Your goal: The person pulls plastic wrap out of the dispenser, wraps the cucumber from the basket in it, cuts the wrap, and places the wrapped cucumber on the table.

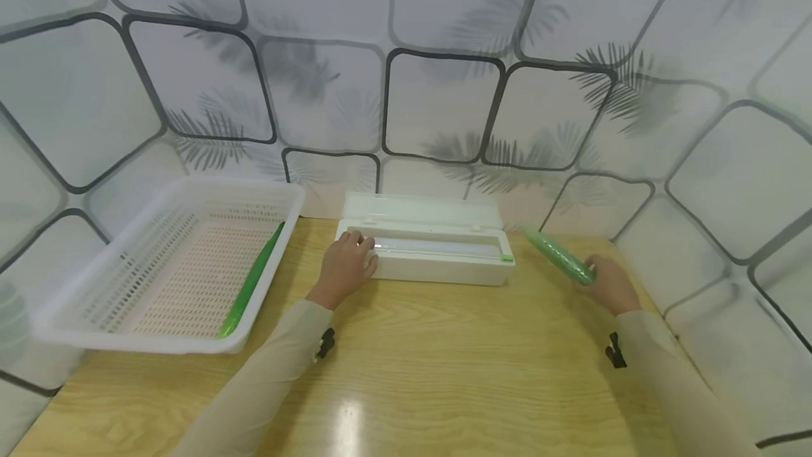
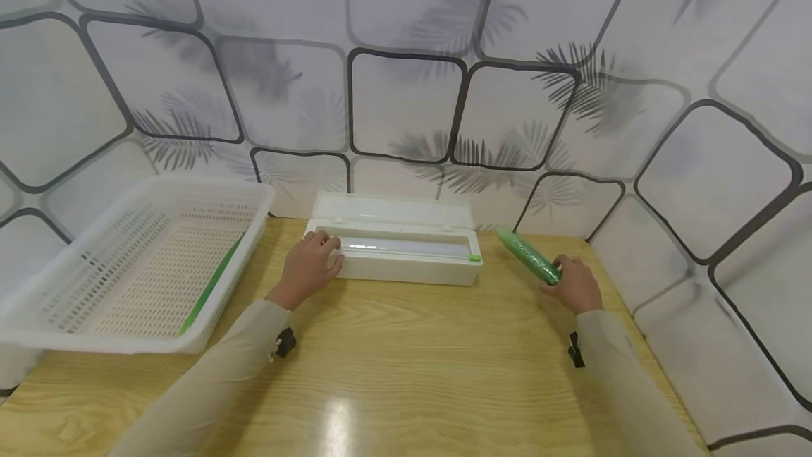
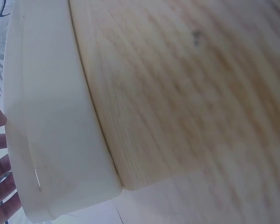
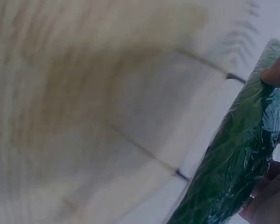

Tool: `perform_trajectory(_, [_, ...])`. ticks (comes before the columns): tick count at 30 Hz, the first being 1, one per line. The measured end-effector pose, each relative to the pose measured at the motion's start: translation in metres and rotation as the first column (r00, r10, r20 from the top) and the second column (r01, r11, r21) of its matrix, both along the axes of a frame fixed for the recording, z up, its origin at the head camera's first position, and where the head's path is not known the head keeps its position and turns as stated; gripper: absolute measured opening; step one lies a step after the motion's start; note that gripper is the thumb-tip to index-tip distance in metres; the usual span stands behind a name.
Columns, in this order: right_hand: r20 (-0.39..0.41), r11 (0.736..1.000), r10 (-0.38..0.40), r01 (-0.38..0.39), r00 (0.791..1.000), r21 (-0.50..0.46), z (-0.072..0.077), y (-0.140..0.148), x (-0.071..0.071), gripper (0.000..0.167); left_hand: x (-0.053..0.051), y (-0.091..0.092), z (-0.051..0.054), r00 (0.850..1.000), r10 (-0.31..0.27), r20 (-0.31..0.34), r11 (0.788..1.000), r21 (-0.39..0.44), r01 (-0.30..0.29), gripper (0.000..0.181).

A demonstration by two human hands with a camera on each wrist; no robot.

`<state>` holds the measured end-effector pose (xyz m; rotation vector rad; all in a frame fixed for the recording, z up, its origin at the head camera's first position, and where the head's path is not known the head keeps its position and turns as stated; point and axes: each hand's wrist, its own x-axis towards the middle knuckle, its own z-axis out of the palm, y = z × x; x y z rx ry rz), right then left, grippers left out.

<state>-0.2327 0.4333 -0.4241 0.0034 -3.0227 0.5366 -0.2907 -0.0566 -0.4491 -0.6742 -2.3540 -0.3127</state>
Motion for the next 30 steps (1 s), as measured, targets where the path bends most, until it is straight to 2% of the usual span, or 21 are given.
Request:
perform_trajectory(6, [0.067,0.999,-0.04,0.039,0.997,0.015,-0.02,0.014,-0.003,0.055,0.0,0.002,0.0,1.0,0.018,0.003,1.0,-0.007,-0.018,0.018])
perform_trajectory(11, [0.086,0.998,-0.06,0.057,0.994,0.034,-0.029,0.017,-0.004,0.051,0.001,0.002,-0.001,1.0,0.028,0.01,1.0,-0.001,-0.028,0.019])
perform_trajectory(19, [0.057,0.995,-0.056,0.051,0.997,0.083,-0.034,0.017,0.0,0.057,0.002,0.004,0.001,0.999,0.037,0.012,0.999,-0.009,-0.037,0.02])
perform_trajectory(30, [0.109,0.995,-0.044,0.033,0.993,0.099,-0.034,0.018,0.003,0.073,0.002,0.003,0.0,0.999,0.037,-0.021,0.999,-0.022,-0.038,0.02])
